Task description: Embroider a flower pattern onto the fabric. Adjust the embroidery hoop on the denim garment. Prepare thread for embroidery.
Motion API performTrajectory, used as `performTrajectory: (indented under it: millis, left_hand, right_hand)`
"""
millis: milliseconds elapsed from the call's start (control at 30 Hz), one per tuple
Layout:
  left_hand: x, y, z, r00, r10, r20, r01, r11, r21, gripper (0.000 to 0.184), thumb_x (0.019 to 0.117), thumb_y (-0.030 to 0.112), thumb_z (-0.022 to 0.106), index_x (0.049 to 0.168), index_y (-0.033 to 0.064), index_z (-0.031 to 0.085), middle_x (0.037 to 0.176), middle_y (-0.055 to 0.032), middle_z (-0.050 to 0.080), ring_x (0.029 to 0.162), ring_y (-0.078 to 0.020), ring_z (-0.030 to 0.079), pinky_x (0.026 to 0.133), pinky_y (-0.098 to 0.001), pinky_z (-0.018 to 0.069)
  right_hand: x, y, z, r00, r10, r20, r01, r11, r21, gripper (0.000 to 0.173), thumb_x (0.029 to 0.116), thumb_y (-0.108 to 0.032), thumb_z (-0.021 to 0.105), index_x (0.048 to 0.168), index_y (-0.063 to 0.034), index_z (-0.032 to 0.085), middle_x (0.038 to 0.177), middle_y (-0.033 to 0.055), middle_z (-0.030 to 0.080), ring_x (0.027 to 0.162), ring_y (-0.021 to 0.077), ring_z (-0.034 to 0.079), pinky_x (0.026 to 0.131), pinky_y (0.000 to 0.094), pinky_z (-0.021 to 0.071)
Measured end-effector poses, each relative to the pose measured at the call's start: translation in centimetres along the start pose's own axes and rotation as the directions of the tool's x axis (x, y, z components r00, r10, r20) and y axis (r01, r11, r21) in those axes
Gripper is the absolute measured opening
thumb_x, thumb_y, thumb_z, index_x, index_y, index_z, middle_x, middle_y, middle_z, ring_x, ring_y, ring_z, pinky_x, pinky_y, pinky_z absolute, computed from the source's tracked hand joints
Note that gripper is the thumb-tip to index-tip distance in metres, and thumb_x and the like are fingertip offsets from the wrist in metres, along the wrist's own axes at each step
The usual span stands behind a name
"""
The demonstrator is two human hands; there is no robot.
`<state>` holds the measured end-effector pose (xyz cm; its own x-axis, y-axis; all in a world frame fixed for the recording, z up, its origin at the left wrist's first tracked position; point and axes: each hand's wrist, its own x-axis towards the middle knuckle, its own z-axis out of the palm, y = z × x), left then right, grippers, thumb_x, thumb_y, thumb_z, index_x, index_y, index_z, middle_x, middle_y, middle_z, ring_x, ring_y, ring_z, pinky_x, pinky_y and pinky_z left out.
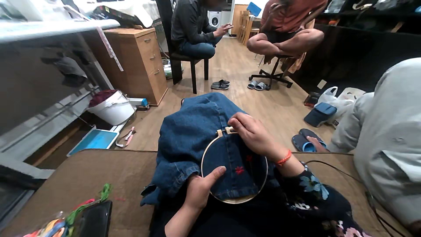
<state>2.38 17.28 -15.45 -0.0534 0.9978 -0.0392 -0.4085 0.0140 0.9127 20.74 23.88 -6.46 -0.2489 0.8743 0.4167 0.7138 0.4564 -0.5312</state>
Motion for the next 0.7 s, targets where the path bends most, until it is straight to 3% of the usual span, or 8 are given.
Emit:
performTrajectory:
  millis: [67, 133, 200, 333, 433, 533, 600, 700]
  left_hand:
    - [-0.1, 0.1, 0.0, 1.0, -0.025, 0.017, 0.025, 0.999, -0.034, 0.042, 0.0753, 0.004, 0.083, 0.109, -0.0067, 0.062, 0.089, -0.0079, 0.077, 0.083, -0.0137, 0.076, 0.079, -0.0308, 0.065]
    - [-0.3, 0.1, 0.0, 0.999, -0.039, 0.036, 0.04, 0.999, -0.035, 0.039, 0.0772, 0.002, 0.081, 0.11, -0.0064, 0.062, 0.09, -0.008, 0.077, 0.084, -0.0135, 0.076, 0.081, -0.0303, 0.0646]
    - [-0.3, 0.1, 0.1, 0.998, -0.056, 0.041, 0.057, 0.998, -0.022, 0.033, 0.0797, 0.0, 0.08, 0.108, -0.0062, 0.063, 0.09, -0.0077, 0.077, 0.084, -0.0129, 0.076, 0.081, -0.0294, 0.0643]
    - [-0.4, 0.1, 0.1, 0.999, -0.031, 0.02, 0.031, 0.999, -0.006, 0.026, 0.0866, 0.003, 0.076, 0.108, -0.005, 0.064, 0.09, -0.0042, 0.077, 0.085, -0.0094, 0.075, 0.082, -0.0268, 0.0633]
    - [-0.3, 0.0, 0.3, 0.999, 0.012, -0.03, -0.011, 0.999, 0.034, 0.018, 0.1023, 0.011, 0.059, 0.111, -0.0037, 0.064, 0.093, -0.0005, 0.076, 0.089, -0.0034, 0.073, 0.086, -0.0228, 0.0606]
    - [-0.1, -0.1, 0.3, 0.997, 0.045, -0.069, -0.04, 0.997, 0.073, 0.028, 0.1084, 0.016, 0.047, 0.116, -0.0054, 0.065, 0.101, -0.0018, 0.075, 0.097, -0.0012, 0.071, 0.092, -0.0207, 0.0576]
    - [-0.2, -0.1, 0.4, 0.994, 0.054, -0.091, -0.043, 0.992, 0.117, 0.029, 0.1083, 0.017, 0.048, 0.114, -0.0047, 0.066, 0.101, -0.0014, 0.075, 0.098, -0.0001, 0.07, 0.092, -0.0196, 0.0569]
    - [-0.2, -0.3, 0.3, 0.992, 0.083, -0.098, -0.065, 0.983, 0.173, 0.029, 0.1074, 0.018, 0.051, 0.112, -0.0047, 0.068, 0.1, -0.0013, 0.075, 0.097, 0.001, 0.07, 0.093, -0.0184, 0.0558]
  right_hand:
    - [-0.4, 0.7, -0.2, 0.998, -0.051, 0.021, 0.051, 0.998, 0.026, 0.017, 0.1043, -0.019, 0.057, 0.104, -0.0063, 0.067, 0.095, 0.0058, 0.063, 0.086, 0.0149, 0.063, 0.077, 0.0353, 0.0546]
    - [-0.6, 0.8, 0.4, 0.998, -0.045, -0.045, 0.045, 0.999, -0.012, 0.012, 0.1012, -0.015, 0.061, 0.097, -0.0067, 0.069, 0.09, 0.0051, 0.063, 0.083, 0.0149, 0.063, 0.074, 0.0341, 0.0539]
    - [-0.3, 0.2, 1.1, 0.995, -0.019, -0.102, 0.011, 0.997, -0.078, 0.017, 0.1021, -0.013, 0.058, 0.091, -0.0054, 0.069, 0.084, 0.006, 0.061, 0.079, 0.0177, 0.062, 0.071, 0.0363, 0.0521]
    - [0.1, -0.7, 1.7, 0.997, -0.02, -0.068, 0.006, 0.978, -0.21, 0.031, 0.1066, -0.016, 0.049, 0.085, -0.0015, 0.067, 0.08, 0.0118, 0.06, 0.083, 0.0291, 0.064, 0.075, 0.0467, 0.052]
    - [0.0, 0.0, 0.8, 0.996, -0.061, -0.057, 0.053, 0.99, -0.129, 0.033, 0.1078, -0.021, 0.048, 0.084, -0.0046, 0.064, 0.077, 0.0065, 0.056, 0.075, 0.02, 0.06, 0.069, 0.038, 0.0497]
    - [-0.2, 0.5, 0.0, 0.996, -0.084, -0.002, 0.084, 0.996, -0.01, 0.017, 0.1037, -0.021, 0.058, 0.1, -0.0069, 0.066, 0.09, 0.0047, 0.061, 0.083, 0.0148, 0.062, 0.075, 0.0345, 0.0535]
    - [-0.2, 0.4, 0.5, 0.997, -0.071, -0.029, 0.07, 0.997, -0.025, 0.015, 0.1013, -0.019, 0.061, 0.094, -0.0068, 0.068, 0.088, 0.0048, 0.061, 0.083, 0.016, 0.062, 0.074, 0.0358, 0.053]
    - [0.0, -0.3, 1.4, 0.995, -0.041, -0.09, 0.031, 0.993, -0.113, 0.03, 0.105, -0.02, 0.053, 0.084, -0.0047, 0.069, 0.079, 0.007, 0.061, 0.081, 0.0224, 0.063, 0.073, 0.0415, 0.0506]
